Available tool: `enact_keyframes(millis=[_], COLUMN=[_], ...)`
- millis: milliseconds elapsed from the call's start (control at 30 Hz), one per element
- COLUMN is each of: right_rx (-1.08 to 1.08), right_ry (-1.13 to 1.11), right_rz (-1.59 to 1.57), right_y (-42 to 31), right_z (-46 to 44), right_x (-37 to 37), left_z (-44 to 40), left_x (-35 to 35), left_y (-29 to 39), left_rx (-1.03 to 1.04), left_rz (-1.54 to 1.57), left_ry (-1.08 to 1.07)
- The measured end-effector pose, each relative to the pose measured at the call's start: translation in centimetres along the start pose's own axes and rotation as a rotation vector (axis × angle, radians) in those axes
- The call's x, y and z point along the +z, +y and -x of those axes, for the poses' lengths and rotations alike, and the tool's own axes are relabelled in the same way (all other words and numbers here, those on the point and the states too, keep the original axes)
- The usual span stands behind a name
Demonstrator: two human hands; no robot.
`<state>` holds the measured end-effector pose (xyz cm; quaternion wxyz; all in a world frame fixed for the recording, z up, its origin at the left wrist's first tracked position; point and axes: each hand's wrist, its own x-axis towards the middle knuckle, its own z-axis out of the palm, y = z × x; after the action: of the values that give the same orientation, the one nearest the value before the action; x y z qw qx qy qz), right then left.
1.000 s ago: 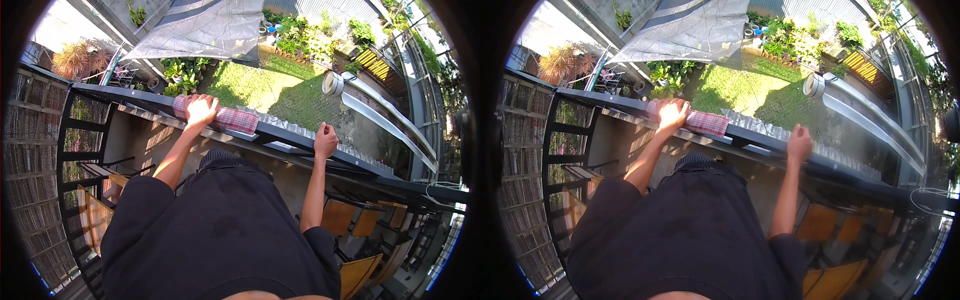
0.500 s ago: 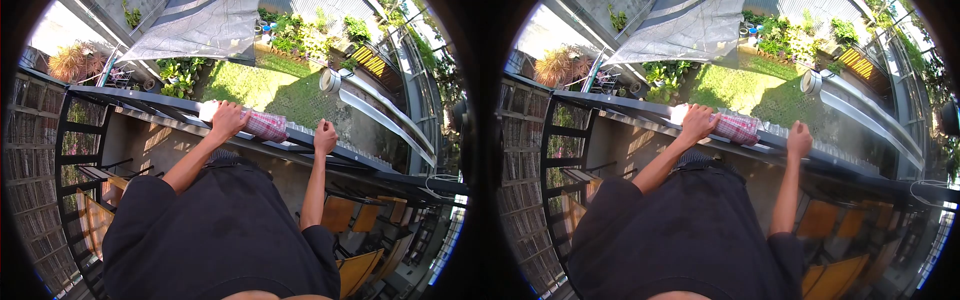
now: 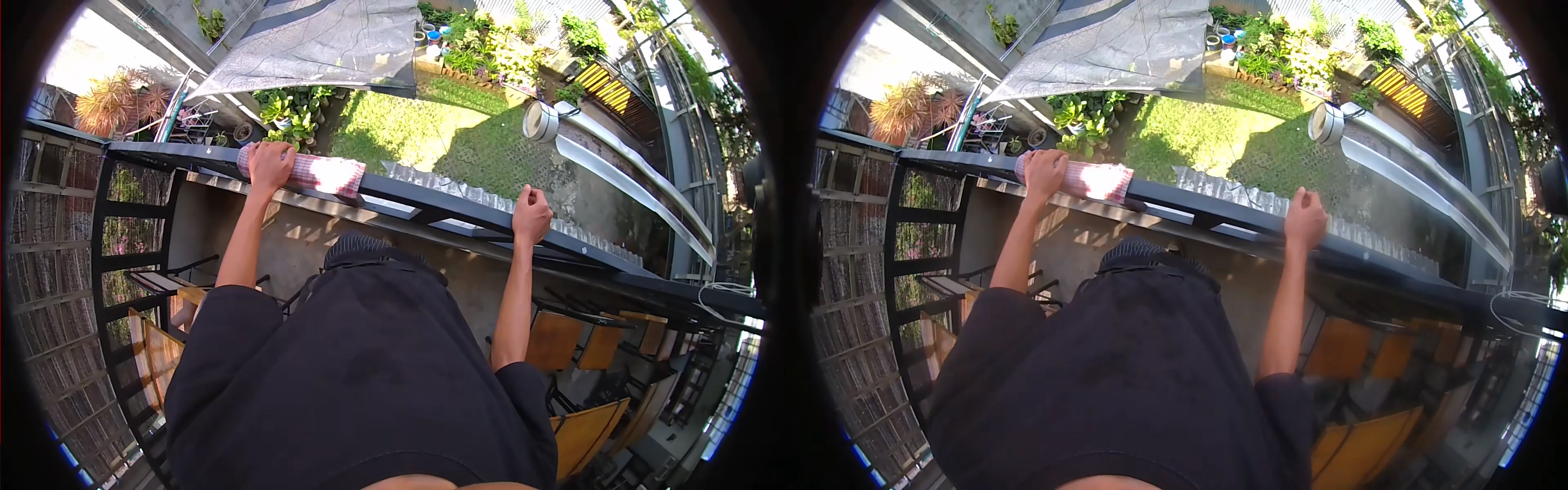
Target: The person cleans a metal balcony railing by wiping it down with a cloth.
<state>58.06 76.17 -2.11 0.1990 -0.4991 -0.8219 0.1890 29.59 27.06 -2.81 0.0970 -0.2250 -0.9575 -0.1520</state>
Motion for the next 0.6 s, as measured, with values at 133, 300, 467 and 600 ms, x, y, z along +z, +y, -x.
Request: enact_keyframes(millis=[133,300,467,600], right_rx=[-0.011,-0.01,-0.004,-0.021], right_ry=[0.01,0.007,0.011,0.006], right_rz=[0.015,-0.006,-0.017,-0.024], right_y=[0.1,-0.2,-0.1,-0.4], right_z=[0.0,0.2,0.0,0.3], right_x=[0.3,0.1,0.2,-0.4], left_z=[0.1,1.0,2.6,3.4], left_x=[0.7,1.3,4.0,4.6], left_y=[0.5,3.3,11.3,21.4], left_rx=[-0.013,0.052,0.334,0.251], left_rz=[-0.073,-0.1,-0.229,-0.067], left_ry=[0.031,0.068,0.02,-0.094])
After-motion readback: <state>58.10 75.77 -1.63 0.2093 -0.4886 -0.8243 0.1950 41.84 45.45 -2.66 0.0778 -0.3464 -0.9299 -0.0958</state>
